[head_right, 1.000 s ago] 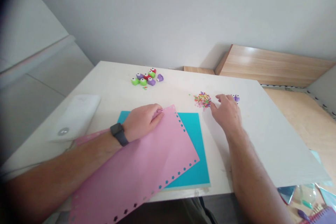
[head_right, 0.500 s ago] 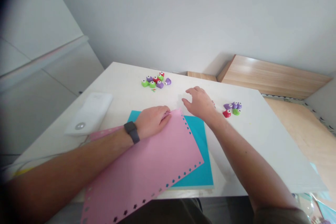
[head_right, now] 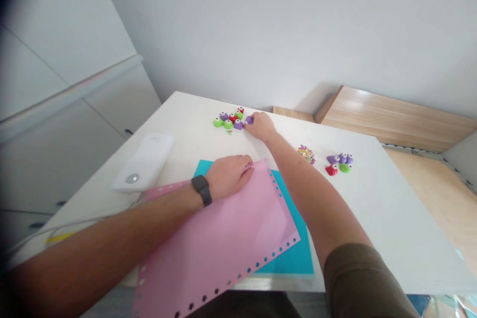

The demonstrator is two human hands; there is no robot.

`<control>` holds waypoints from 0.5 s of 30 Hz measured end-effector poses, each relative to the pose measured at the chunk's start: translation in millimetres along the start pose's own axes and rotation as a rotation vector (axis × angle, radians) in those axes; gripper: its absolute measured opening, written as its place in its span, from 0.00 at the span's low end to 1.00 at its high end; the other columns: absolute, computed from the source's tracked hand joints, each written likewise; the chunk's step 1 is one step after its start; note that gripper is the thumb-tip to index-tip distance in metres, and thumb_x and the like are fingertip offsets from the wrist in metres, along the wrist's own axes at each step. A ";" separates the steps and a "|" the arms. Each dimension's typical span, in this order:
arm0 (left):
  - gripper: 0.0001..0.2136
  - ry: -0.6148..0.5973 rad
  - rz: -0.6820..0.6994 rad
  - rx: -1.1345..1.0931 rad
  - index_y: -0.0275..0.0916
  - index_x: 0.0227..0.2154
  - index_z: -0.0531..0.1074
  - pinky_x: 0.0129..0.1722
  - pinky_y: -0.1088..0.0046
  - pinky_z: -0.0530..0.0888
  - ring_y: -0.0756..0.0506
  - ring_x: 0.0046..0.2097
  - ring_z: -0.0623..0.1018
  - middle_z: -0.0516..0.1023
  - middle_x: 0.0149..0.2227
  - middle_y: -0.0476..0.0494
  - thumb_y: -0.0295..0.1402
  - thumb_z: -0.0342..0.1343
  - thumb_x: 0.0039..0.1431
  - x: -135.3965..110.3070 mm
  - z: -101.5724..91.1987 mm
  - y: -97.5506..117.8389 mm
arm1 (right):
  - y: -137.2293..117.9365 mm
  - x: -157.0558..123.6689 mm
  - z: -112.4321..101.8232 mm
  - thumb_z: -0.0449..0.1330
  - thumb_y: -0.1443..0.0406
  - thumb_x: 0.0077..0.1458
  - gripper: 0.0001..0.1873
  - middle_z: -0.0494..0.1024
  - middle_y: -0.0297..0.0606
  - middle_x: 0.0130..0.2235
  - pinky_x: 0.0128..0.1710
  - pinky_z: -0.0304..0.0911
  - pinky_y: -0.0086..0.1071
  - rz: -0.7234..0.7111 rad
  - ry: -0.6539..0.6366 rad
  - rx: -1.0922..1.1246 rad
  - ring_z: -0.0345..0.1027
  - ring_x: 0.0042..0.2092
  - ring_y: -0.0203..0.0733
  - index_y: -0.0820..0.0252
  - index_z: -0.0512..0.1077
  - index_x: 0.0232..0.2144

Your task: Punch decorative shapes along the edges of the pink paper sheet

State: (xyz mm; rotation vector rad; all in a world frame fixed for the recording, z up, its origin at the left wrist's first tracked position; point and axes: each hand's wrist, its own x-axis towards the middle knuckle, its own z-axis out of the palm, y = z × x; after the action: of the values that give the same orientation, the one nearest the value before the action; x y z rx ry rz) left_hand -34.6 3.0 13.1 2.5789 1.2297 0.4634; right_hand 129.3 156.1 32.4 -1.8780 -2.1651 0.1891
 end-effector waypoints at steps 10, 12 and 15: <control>0.11 0.009 -0.003 0.010 0.41 0.43 0.71 0.38 0.64 0.72 0.40 0.43 0.81 0.82 0.41 0.41 0.39 0.46 0.73 0.1 -0.4 0.2 | 14.9 -64.3 -26.8 0.61 0.58 0.58 0.15 0.83 0.39 0.43 0.44 0.68 0.36 0.018 0.113 0.213 0.74 0.40 0.42 0.58 0.74 0.46; 0.11 0.015 -0.007 0.011 0.41 0.42 0.71 0.37 0.64 0.72 0.40 0.42 0.81 0.82 0.41 0.42 0.39 0.46 0.73 0.3 0.3 0.4 | 20.9 -92.3 -38.6 0.63 0.58 0.57 0.15 0.82 0.37 0.42 0.41 0.69 0.35 0.004 0.117 0.268 0.74 0.38 0.40 0.57 0.73 0.45; 0.10 0.020 -0.007 0.011 0.41 0.42 0.71 0.36 0.64 0.71 0.40 0.42 0.81 0.82 0.41 0.43 0.38 0.46 0.73 0.7 1.4 0.2 | 31.1 -134.7 -52.8 0.65 0.59 0.56 0.14 0.80 0.36 0.39 0.38 0.67 0.35 0.002 0.130 0.452 0.70 0.35 0.39 0.56 0.75 0.44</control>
State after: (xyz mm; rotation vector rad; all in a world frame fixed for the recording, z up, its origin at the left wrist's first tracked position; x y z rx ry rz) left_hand -33.5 3.2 12.0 2.5842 1.2516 0.4840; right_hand 190.7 24.0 58.8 -1.5875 -1.8429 0.4961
